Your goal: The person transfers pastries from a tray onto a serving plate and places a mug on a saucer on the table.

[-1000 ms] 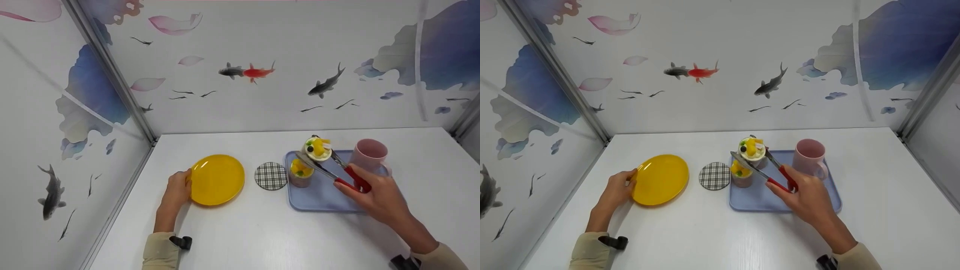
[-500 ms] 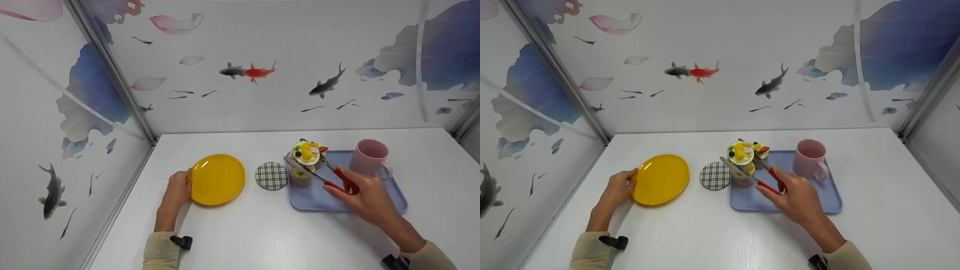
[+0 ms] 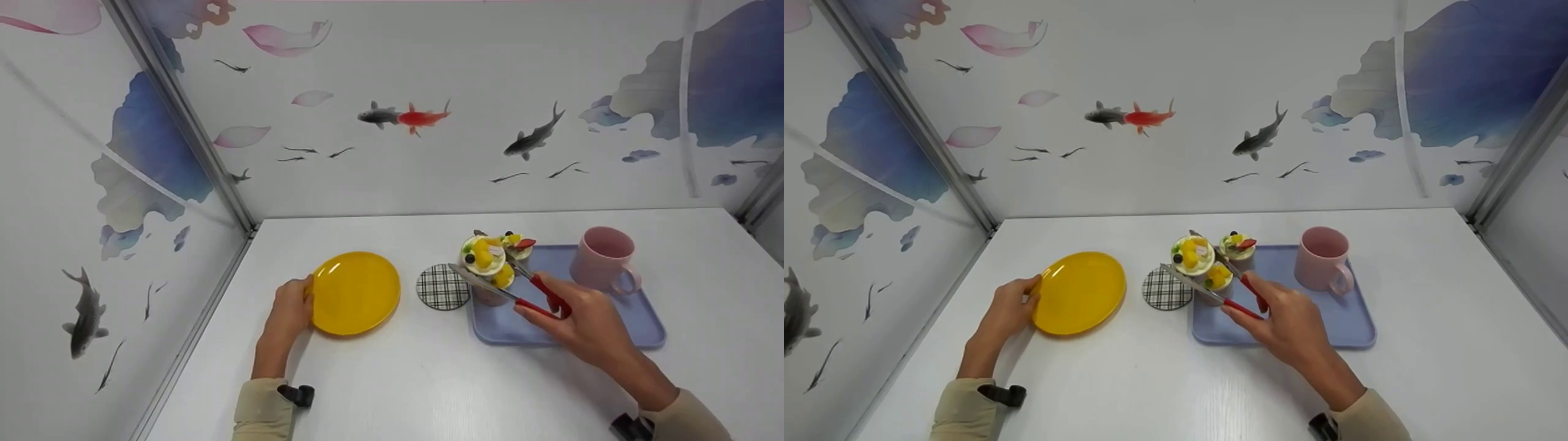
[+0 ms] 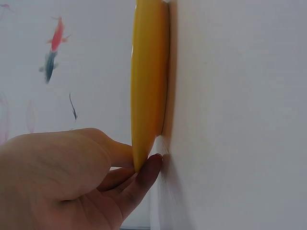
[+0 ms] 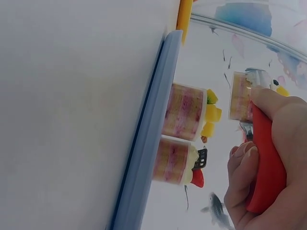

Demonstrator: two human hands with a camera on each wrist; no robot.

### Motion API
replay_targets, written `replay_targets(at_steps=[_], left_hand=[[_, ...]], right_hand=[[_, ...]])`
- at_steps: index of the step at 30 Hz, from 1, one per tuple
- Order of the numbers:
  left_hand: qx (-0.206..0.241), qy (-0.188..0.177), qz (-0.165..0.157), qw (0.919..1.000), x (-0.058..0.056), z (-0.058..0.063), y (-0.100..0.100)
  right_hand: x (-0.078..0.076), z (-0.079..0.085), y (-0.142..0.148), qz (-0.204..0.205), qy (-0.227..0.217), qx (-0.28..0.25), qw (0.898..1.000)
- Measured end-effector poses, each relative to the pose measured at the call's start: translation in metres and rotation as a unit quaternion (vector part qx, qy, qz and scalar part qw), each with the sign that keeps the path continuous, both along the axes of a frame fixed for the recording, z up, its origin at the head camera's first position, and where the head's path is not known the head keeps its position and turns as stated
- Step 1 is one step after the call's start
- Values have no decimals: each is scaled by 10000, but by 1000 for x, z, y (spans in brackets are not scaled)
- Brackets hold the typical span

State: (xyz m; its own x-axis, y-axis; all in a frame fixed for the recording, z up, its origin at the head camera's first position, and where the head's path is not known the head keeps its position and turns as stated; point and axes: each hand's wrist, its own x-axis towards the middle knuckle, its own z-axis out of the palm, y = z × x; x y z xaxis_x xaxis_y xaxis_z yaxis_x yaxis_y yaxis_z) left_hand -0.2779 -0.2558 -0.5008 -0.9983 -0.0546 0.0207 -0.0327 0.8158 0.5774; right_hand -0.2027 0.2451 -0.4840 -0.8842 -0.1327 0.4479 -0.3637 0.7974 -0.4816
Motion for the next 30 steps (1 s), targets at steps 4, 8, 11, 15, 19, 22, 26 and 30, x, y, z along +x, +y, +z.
replay_targets(at_steps=[4, 8, 11, 15, 19, 22, 26, 30], left_hand=[[5, 102, -47, 9999, 0, 0, 1], [-48, 154, -70, 9998, -1, 0, 1], [-50, 162, -67, 9998, -1, 0, 1], [-57, 116, -47, 9999, -1, 1, 1], [-30, 1, 24, 10000, -2, 0, 1], [-2, -70, 86, 9999, -2, -1, 1], [12, -104, 98, 9999, -2, -1, 1], [12, -70, 77, 9999, -2, -1, 0]], right_hand=[[-1, -3, -5, 44, 13, 8, 10000], [-4, -7, -10, 199, 168, -6, 9997], [-5, -9, -14, 300, 278, 5, 9992], [-7, -10, -17, 303, 190, 43, 9993], [-8, -10, -21, 278, -159, 96, 9994], [-9, -10, -25, 255, -385, 108, 9989], [-11, -10, -31, 268, -481, 85, 9984], [-14, -11, -37, 357, -412, 69, 9985]])
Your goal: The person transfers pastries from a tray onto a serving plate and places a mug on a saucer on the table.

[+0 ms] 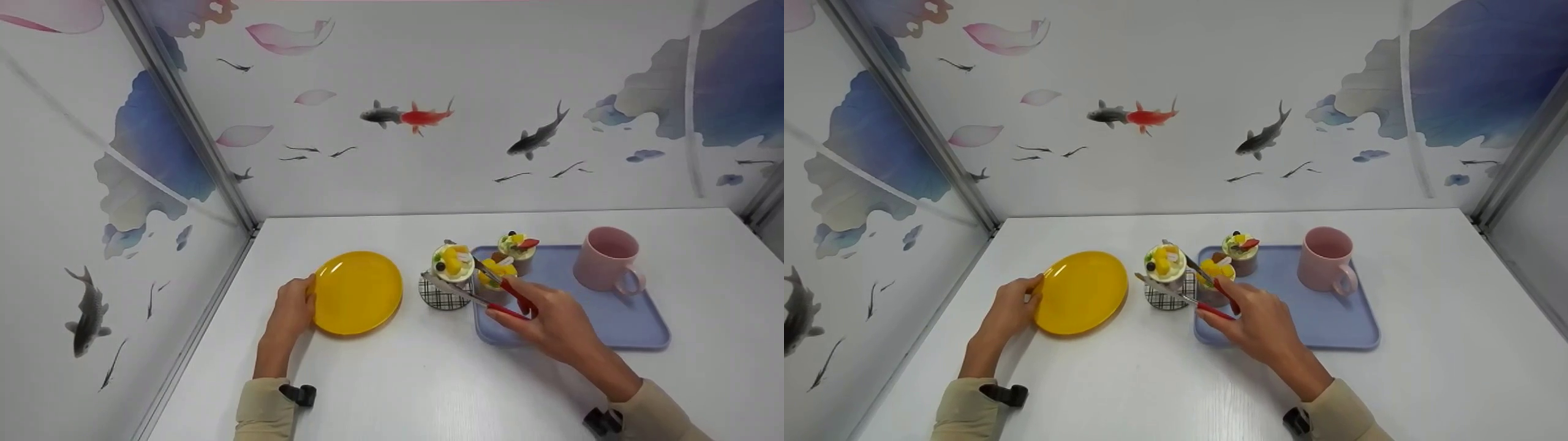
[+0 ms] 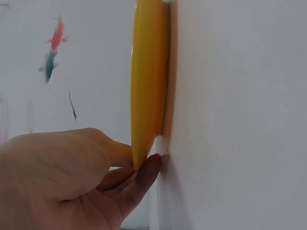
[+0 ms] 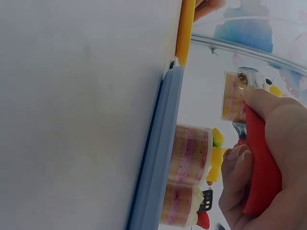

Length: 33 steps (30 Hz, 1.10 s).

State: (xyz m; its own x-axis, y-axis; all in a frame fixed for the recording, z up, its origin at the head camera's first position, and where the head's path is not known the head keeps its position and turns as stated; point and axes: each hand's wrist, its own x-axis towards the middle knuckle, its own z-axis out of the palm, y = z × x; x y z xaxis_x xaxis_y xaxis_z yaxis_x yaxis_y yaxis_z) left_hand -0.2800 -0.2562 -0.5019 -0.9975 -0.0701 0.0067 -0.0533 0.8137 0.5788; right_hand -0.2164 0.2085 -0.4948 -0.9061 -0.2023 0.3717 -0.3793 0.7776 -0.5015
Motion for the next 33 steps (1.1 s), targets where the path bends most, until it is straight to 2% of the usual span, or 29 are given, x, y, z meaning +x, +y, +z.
replay_targets(at_steps=[13, 21, 27, 33], left_hand=[[-37, 296, -175, 9994, 1, -1, -1], [-40, 292, -155, 9994, 2, 0, -1], [-27, 151, -127, 9998, 1, 0, -1], [36, 196, -121, 9997, 1, -1, -1]], right_hand=[[-1, 1, -23, 142, -310, -18, 9994], [-5, -2, -35, 242, -435, -112, 9987], [-7, -4, -43, 249, -642, -150, 9975], [-10, -7, -52, 327, -757, -234, 9963]])
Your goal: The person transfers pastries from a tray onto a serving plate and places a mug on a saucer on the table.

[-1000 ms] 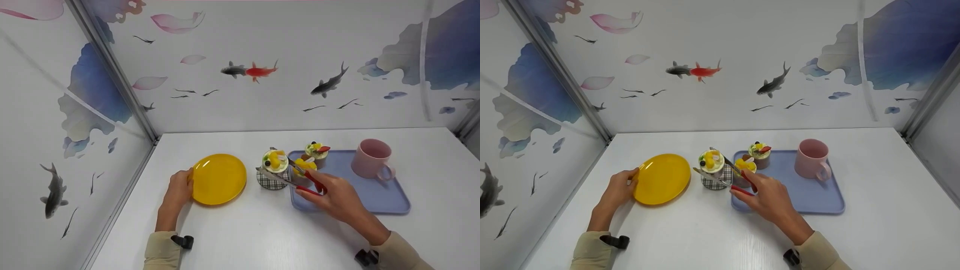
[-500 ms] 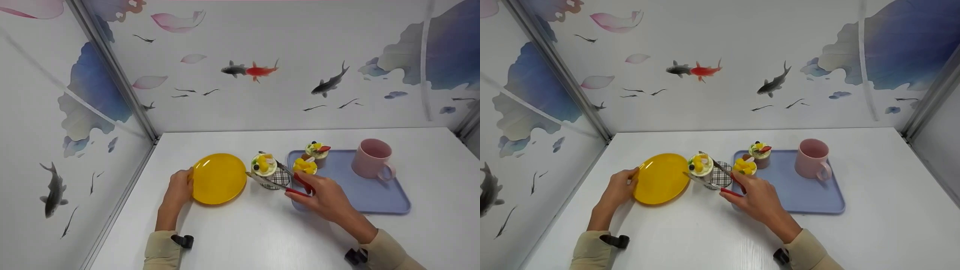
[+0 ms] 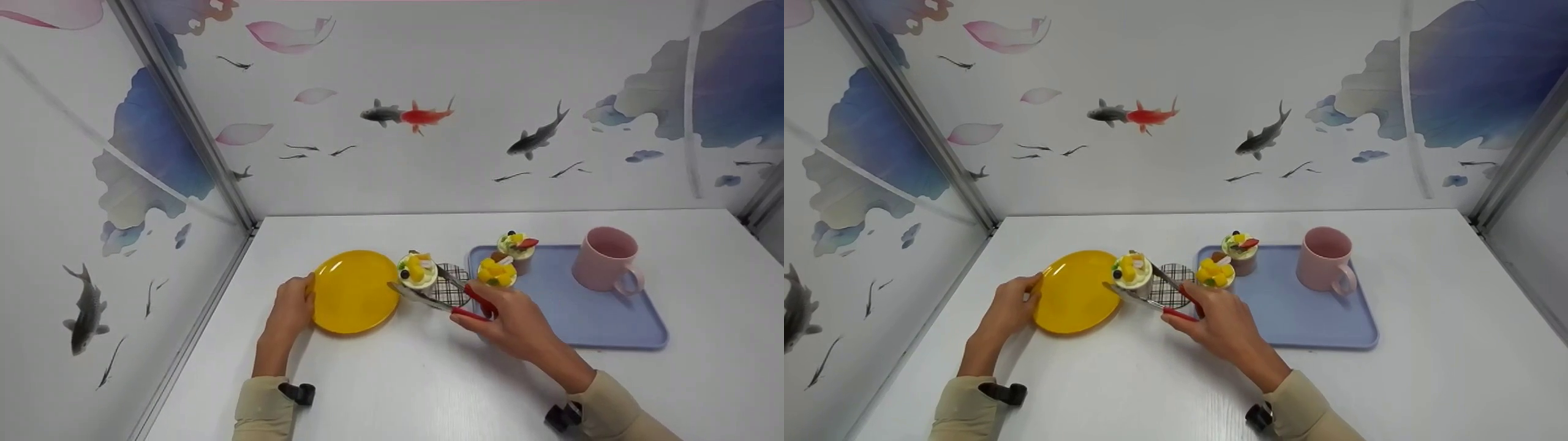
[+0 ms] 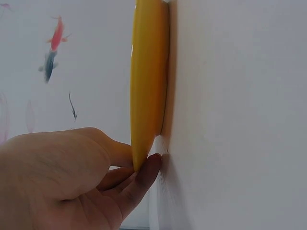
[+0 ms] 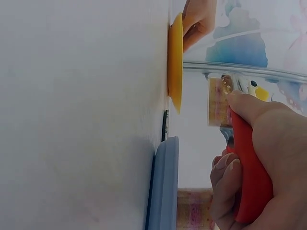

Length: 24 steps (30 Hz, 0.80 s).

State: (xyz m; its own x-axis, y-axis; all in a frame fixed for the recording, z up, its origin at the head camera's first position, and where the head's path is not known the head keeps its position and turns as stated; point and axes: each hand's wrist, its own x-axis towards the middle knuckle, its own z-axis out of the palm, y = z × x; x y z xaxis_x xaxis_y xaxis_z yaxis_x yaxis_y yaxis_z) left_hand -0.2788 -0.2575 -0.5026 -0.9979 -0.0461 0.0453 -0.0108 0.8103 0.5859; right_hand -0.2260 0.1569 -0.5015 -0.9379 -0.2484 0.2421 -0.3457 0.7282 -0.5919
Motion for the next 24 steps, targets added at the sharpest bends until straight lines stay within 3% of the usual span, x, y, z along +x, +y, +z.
replay_targets(at_steps=[6, 15, 24], left_hand=[[73, -57, 10, 10000, -1, 0, -1], [-79, 430, -201, 9988, -1, -1, -2], [-87, 301, -148, 9994, 0, -1, -1]], right_hand=[[-2, -2, -9, 103, 44, -18, 9999], [-4, -4, -21, 258, 130, -87, 9995], [-9, -7, -33, 384, -28, -61, 9992]])
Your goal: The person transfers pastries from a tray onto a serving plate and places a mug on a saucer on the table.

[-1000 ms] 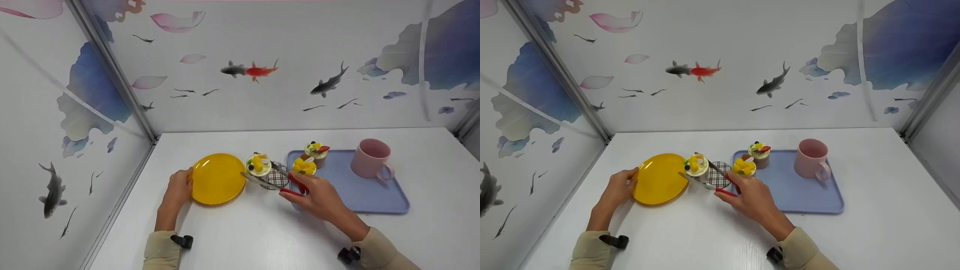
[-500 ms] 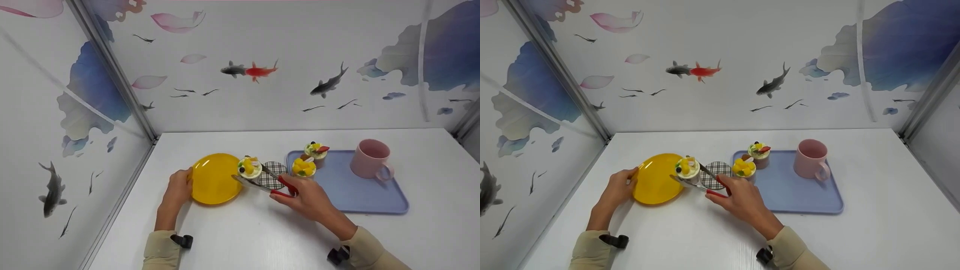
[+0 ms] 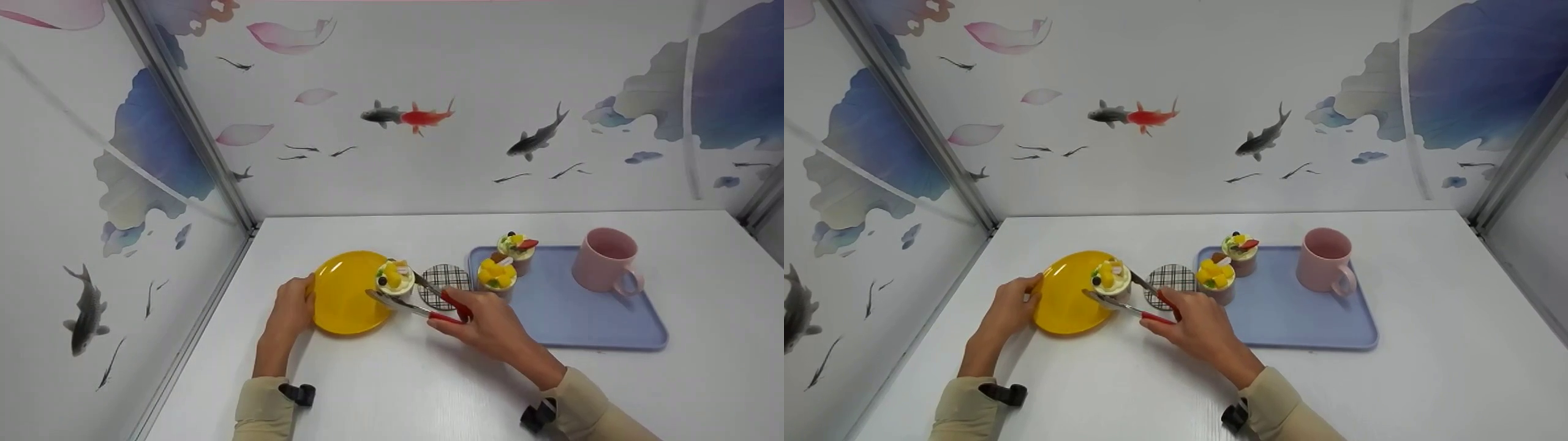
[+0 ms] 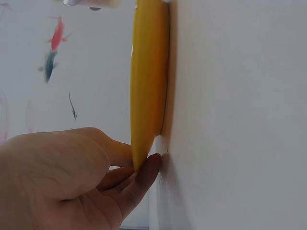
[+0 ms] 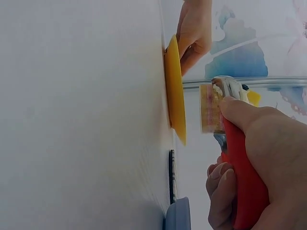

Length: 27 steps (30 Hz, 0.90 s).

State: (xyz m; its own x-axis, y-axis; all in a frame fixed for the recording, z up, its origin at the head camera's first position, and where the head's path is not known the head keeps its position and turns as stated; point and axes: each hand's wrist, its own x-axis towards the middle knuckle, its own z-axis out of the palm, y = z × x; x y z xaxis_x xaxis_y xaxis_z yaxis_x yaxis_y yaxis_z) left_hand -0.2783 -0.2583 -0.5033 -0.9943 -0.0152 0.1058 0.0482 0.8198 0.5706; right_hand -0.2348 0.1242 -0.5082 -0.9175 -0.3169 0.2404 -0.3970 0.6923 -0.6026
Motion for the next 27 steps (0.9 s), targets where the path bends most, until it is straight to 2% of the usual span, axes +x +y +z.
replay_targets(at_steps=[18, 27], left_hand=[[74, -177, -5, 9998, -2, -1, -2], [137, -271, 102, 9995, -1, -1, -1]], right_hand=[[-10, -2, -20, 18, -241, 43, 9997], [-16, -7, -27, 47, -437, -135, 9989]])
